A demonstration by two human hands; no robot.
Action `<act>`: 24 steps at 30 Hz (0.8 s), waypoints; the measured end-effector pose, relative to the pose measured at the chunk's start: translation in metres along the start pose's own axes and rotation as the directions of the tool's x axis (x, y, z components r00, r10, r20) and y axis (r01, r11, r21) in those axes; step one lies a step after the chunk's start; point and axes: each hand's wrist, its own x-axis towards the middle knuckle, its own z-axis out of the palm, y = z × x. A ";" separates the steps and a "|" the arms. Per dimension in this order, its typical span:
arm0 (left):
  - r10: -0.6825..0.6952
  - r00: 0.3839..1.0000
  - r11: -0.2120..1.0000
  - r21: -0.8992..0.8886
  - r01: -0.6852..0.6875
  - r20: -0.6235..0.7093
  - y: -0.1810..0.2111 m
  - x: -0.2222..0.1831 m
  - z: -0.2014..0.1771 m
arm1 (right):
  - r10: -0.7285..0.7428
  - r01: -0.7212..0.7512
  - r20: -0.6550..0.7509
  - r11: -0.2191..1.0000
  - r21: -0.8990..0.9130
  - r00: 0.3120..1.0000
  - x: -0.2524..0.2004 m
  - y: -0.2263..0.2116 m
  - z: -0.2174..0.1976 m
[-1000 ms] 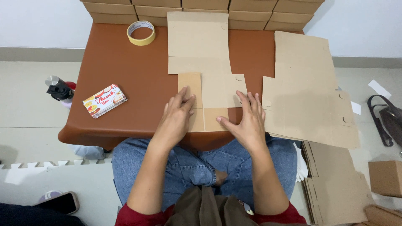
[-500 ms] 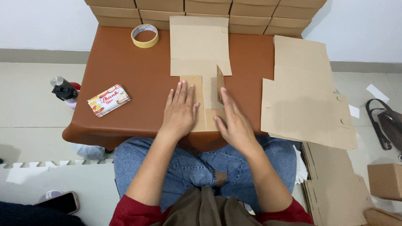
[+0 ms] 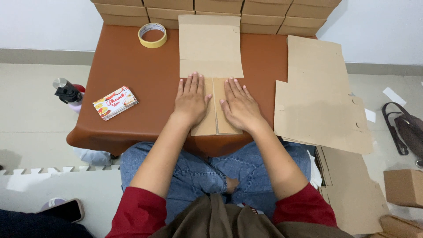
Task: Assembling a cardboard box by folding pre-scored flaps and applying a decorative sticker.
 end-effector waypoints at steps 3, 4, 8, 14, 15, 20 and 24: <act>0.047 0.989 0.998 -0.041 -0.053 -0.137 0.001 0.007 0.000 | 0.056 -0.053 -0.062 0.997 0.049 0.997 0.015 -0.007 0.002; 0.047 0.989 0.998 -0.040 -0.053 -0.138 0.001 0.008 0.001 | 0.055 -0.052 -0.063 0.997 0.049 0.996 0.016 -0.008 0.002; 0.073 0.956 0.997 -0.014 -0.080 -0.286 0.003 0.007 0.004 | 0.049 -0.038 -0.225 0.998 0.050 0.973 0.016 -0.003 0.009; -0.095 0.940 0.990 -0.133 0.054 -0.328 0.028 -0.044 -0.009 | 0.097 -0.075 -0.312 0.994 0.080 0.945 -0.025 -0.011 0.015; -0.218 0.901 0.969 -0.191 0.155 -0.374 0.036 -0.056 -0.012 | 0.167 -0.125 -0.313 0.981 0.149 0.935 -0.033 -0.013 0.018; -0.364 0.871 0.921 -0.267 0.284 -0.330 0.038 -0.059 -0.004 | 0.286 -0.232 -0.276 0.949 0.212 0.917 -0.044 -0.020 0.009; -0.309 0.881 0.911 -0.379 0.165 -0.358 0.038 -0.063 -0.014 | 0.293 -0.220 -0.232 0.930 0.295 0.928 -0.043 -0.021 0.003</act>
